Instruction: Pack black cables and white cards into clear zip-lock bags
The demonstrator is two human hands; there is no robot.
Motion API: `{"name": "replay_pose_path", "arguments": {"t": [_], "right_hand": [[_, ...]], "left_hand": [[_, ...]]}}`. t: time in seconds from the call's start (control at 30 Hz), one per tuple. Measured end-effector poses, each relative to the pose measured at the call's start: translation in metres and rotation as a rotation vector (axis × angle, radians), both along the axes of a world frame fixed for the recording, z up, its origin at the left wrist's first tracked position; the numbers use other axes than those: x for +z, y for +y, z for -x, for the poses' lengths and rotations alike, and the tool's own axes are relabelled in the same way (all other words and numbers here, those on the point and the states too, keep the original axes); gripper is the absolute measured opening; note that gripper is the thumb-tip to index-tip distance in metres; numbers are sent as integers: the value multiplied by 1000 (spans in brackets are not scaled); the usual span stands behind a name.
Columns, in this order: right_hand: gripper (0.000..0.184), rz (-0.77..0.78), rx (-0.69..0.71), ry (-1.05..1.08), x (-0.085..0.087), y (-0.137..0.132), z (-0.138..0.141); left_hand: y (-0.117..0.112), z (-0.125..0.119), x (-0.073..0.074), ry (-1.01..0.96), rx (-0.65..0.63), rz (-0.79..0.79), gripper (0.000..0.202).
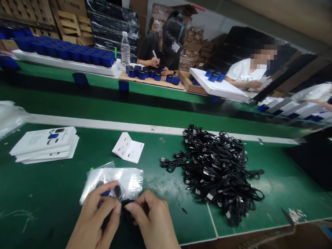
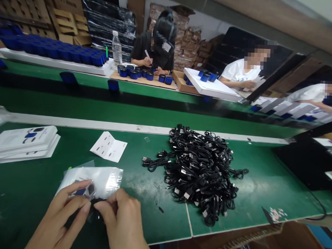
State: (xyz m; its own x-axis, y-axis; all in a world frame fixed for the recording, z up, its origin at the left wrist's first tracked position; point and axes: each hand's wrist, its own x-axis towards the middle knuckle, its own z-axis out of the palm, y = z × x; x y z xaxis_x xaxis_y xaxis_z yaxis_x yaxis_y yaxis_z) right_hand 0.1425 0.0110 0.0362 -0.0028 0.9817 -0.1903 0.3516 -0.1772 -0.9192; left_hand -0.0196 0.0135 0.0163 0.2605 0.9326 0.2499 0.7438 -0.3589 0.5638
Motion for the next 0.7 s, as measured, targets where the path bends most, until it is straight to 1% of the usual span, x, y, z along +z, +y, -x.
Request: {"name": "replay_pose_path", "arguments": {"t": [0.03,0.1,0.13,0.17,0.23,0.3,0.4,0.43,0.47,0.5,0.57,0.63,0.7], "right_hand": [[9,-23,39,32,-1,-3,1],[29,-97,117,38,-6,-10,0],[36,-142,133,9,-9,-13,0],[37,-185,130,-30,-11,-15,-1],[31,-233,97,-59,-15,-16,-3],[24,-174,43,45,-16,-13,-5],[16,9,-37,320,-17,-7,-3],[13,35,-70,361,-17,-6,-1],[10,17,-99,350,-18,-6,1],[7,-45,-122,289,-19,-6,4],[3,-263,-138,98,-20,-7,10],[12,-496,-90,-42,-20,-9,15],[18,-636,-61,-124,-21,-9,19]], "left_hand": [[1,2,0,18,-8,-4,11],[4,3,-1,20,-17,7,12],[4,2,-1,4,-11,25,12],[4,0,-1,-20,0,46,13],[4,-3,-1,-76,40,85,17],[2,-7,0,-107,54,108,19],[-1,-11,0,-132,46,88,18],[-3,-12,1,-146,45,74,17],[-4,-14,1,-164,45,57,16],[-5,-15,2,-180,42,39,14],[-7,-17,3,-193,10,1,12],[-8,-18,5,-189,-1,-21,13],[-8,-17,7,-182,1,-33,14]]}}
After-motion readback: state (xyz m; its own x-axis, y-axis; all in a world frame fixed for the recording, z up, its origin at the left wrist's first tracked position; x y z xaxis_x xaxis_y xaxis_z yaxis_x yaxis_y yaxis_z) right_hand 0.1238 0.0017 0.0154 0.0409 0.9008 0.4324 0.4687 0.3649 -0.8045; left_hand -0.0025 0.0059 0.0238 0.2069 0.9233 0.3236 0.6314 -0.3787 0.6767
